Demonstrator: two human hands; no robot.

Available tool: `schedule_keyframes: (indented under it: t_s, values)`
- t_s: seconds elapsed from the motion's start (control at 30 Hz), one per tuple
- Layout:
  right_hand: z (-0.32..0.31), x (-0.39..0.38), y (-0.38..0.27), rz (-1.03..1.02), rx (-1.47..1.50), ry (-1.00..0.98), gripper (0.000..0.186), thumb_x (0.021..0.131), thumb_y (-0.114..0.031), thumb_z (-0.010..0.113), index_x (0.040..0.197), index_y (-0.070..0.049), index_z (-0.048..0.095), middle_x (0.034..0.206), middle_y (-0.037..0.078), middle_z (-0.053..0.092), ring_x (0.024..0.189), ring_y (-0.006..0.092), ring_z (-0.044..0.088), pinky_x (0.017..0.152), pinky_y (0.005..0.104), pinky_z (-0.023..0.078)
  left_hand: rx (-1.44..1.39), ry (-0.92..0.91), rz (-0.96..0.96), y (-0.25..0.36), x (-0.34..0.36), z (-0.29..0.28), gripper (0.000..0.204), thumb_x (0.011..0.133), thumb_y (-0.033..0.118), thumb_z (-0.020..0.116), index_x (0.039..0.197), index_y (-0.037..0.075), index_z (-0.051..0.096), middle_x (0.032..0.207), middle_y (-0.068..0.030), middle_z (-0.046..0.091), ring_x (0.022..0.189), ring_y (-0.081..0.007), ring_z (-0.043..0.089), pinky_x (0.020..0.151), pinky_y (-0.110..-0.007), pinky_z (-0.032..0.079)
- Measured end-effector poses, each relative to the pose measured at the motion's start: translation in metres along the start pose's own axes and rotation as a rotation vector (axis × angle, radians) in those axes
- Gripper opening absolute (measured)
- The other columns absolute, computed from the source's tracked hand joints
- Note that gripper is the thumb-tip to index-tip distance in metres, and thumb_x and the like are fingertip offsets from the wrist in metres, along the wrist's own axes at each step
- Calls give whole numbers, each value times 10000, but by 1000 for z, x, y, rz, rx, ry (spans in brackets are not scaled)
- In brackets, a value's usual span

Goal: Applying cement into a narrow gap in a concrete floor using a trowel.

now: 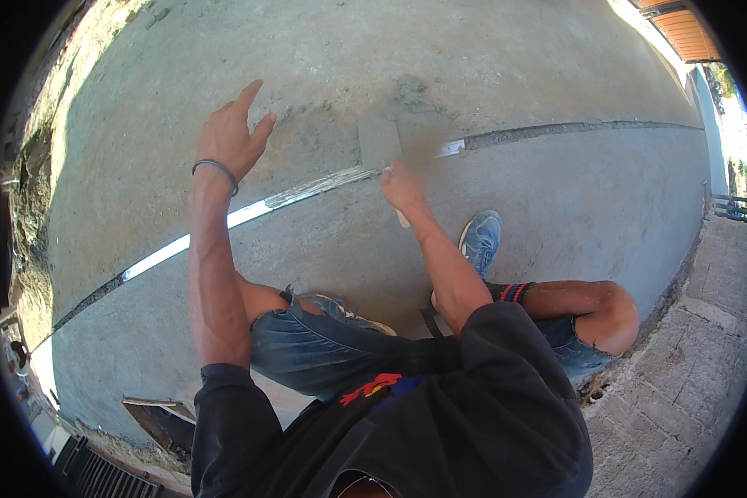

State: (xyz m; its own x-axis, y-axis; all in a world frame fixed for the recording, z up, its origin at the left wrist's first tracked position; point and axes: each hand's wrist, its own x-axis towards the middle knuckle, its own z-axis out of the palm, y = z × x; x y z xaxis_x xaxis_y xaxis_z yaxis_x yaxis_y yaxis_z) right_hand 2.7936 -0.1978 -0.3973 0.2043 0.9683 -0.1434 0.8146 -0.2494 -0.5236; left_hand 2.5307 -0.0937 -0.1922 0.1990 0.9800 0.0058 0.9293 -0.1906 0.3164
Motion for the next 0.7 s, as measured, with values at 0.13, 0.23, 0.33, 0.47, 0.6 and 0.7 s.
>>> schedule_keyframes:
  t_s: [0.13,0.23,0.33,0.47,0.6,0.7]
  values:
    - [65,-27,-80,-90,221,-223,214,889,-195,579,966,-3,524,773,302,617,789,508,604,692,568,471,-2,-31,9,-1,-1,4,530,902,287,645,1383,116,505,1111,-239,667,1010,-384,658,882,-446,534]
    - [82,-54,-123,-270,267,-354,199,868,-147,579,978,14,542,754,298,612,760,504,602,680,554,477,-32,102,131,-6,5,6,516,893,275,632,1356,82,513,1047,-244,675,927,-403,674,804,-478,548]
    - [63,-54,-116,-283,352,-375,194,882,-164,584,939,10,520,757,291,611,765,512,591,673,565,456,-7,96,85,-10,1,8,520,891,269,635,1361,83,512,1079,-247,669,959,-407,669,826,-473,547]
    - [-10,-18,-26,-53,162,-175,219,897,-222,586,964,-22,530,825,287,630,810,508,594,699,555,466,2,51,-2,-9,-2,4,525,906,283,641,1386,120,503,1186,-222,650,1077,-374,640,907,-450,526]
    - [-45,-12,32,19,51,3,288,901,-279,600,1004,-19,533,865,306,640,899,513,605,758,542,483,5,-13,7,2,1,-2,538,907,289,641,1395,118,490,1130,-236,662,1037,-374,651,893,-451,531]
    - [-28,-29,26,39,52,-65,289,901,-281,598,1002,-20,528,863,303,639,900,519,599,764,543,481,-3,-48,6,9,0,-1,543,908,287,640,1399,116,484,1104,-241,666,1022,-374,654,893,-452,532]
